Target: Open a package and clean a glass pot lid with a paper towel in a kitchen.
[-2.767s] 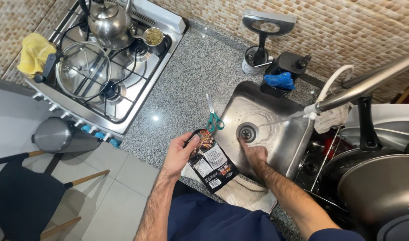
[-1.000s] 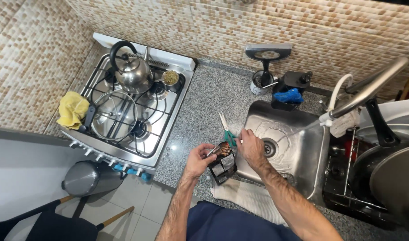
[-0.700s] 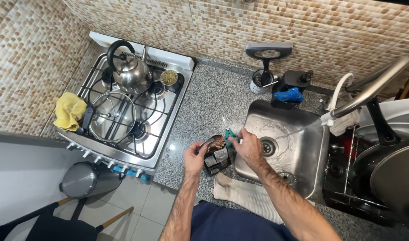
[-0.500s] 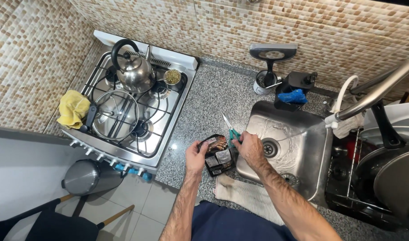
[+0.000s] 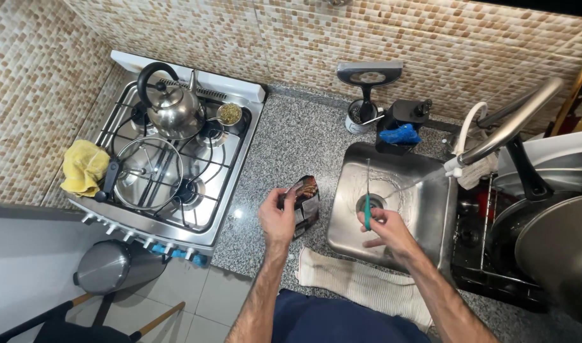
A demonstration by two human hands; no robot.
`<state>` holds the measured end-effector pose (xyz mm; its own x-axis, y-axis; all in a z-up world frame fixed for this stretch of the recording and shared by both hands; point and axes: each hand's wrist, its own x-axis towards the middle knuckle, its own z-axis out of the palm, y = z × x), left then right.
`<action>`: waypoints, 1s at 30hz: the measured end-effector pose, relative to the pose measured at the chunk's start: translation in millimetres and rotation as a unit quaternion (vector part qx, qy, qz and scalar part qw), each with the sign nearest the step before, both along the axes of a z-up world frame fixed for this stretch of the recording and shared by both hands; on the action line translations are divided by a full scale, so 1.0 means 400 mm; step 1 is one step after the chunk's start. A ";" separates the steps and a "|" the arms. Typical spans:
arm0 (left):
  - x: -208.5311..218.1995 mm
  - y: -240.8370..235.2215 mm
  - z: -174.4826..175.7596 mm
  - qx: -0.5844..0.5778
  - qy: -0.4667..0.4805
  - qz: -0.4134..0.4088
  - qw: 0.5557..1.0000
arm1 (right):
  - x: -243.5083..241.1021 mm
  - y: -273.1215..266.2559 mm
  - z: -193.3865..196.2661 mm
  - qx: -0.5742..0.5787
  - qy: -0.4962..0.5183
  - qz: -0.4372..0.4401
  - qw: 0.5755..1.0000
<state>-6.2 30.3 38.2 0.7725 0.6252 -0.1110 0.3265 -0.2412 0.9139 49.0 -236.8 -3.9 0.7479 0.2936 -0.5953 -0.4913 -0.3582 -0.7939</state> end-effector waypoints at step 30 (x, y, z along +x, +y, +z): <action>-0.011 -0.207 -0.001 -0.480 -0.104 -0.210 0.845 | -0.059 -0.065 0.131 0.204 -0.088 -0.090 0.971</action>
